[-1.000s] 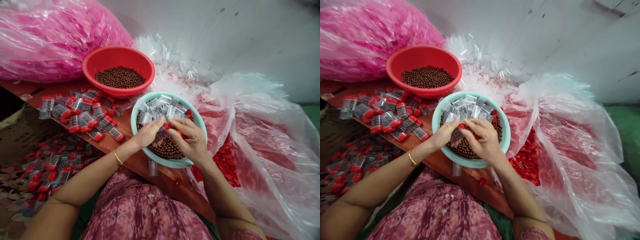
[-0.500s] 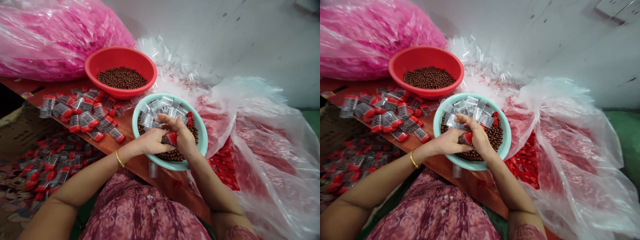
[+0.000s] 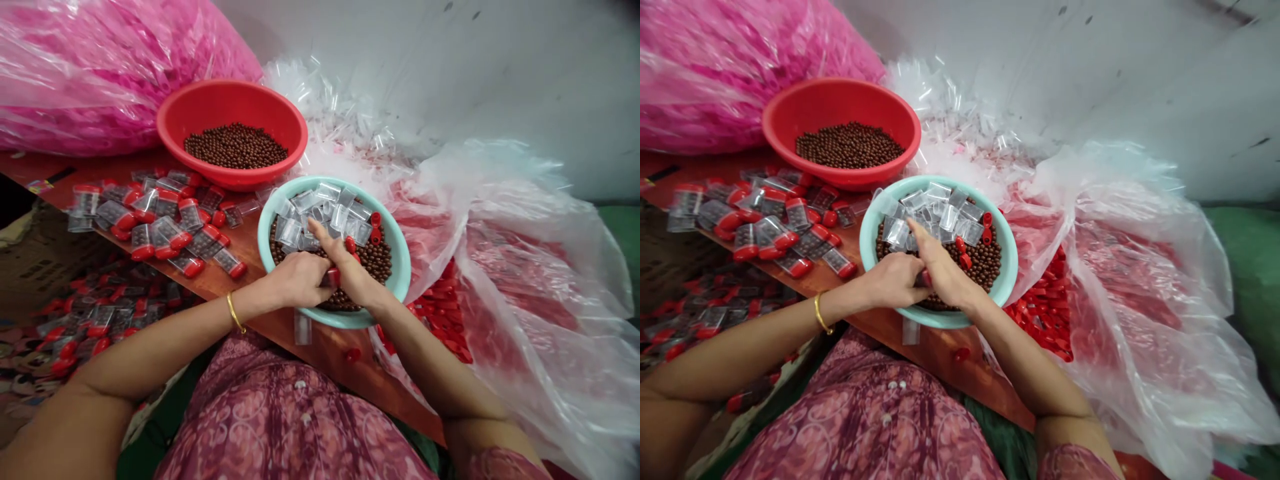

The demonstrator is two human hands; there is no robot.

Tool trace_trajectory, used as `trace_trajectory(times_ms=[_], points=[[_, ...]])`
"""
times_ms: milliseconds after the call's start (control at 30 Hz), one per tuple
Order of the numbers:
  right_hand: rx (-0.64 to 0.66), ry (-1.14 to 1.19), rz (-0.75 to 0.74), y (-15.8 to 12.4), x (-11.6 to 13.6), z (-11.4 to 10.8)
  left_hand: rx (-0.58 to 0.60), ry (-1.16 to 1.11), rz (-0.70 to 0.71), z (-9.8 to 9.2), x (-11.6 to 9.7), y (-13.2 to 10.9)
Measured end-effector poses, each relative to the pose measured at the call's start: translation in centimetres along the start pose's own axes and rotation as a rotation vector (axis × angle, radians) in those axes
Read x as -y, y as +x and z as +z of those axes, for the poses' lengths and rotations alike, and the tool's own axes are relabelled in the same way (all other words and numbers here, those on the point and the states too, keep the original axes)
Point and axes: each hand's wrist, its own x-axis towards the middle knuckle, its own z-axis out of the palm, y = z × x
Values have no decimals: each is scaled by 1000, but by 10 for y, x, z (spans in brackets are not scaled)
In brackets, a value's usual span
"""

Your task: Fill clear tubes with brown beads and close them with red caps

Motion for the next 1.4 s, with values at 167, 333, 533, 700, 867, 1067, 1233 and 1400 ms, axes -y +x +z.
trace_trajectory(times_ms=[167,333,533,700,867,1067,1233,1400], points=[[-220,378,37,4,-2,-13,-305,-354,-34,-10,1,-13],[-351,-168,148,-20,-35,-52,-712,-251,-363,-45,43,-67],[-34,-914,349,-34,-39,-58,-347,624,-742,-85,93,-117],[93,-1050,362,-17,-38,-45,-485,796,-288,-82,62,-87],[99,-1020,400,-14,-44,-44,-185,794,-41,-63,23,-32],[158,-989,325,-19,-45,-46,172,904,198,-67,32,19],[149,-955,335,-18,-49,-47,264,901,296,-75,42,37],[18,-890,370,-19,-47,-49,328,919,367,-73,46,41]])
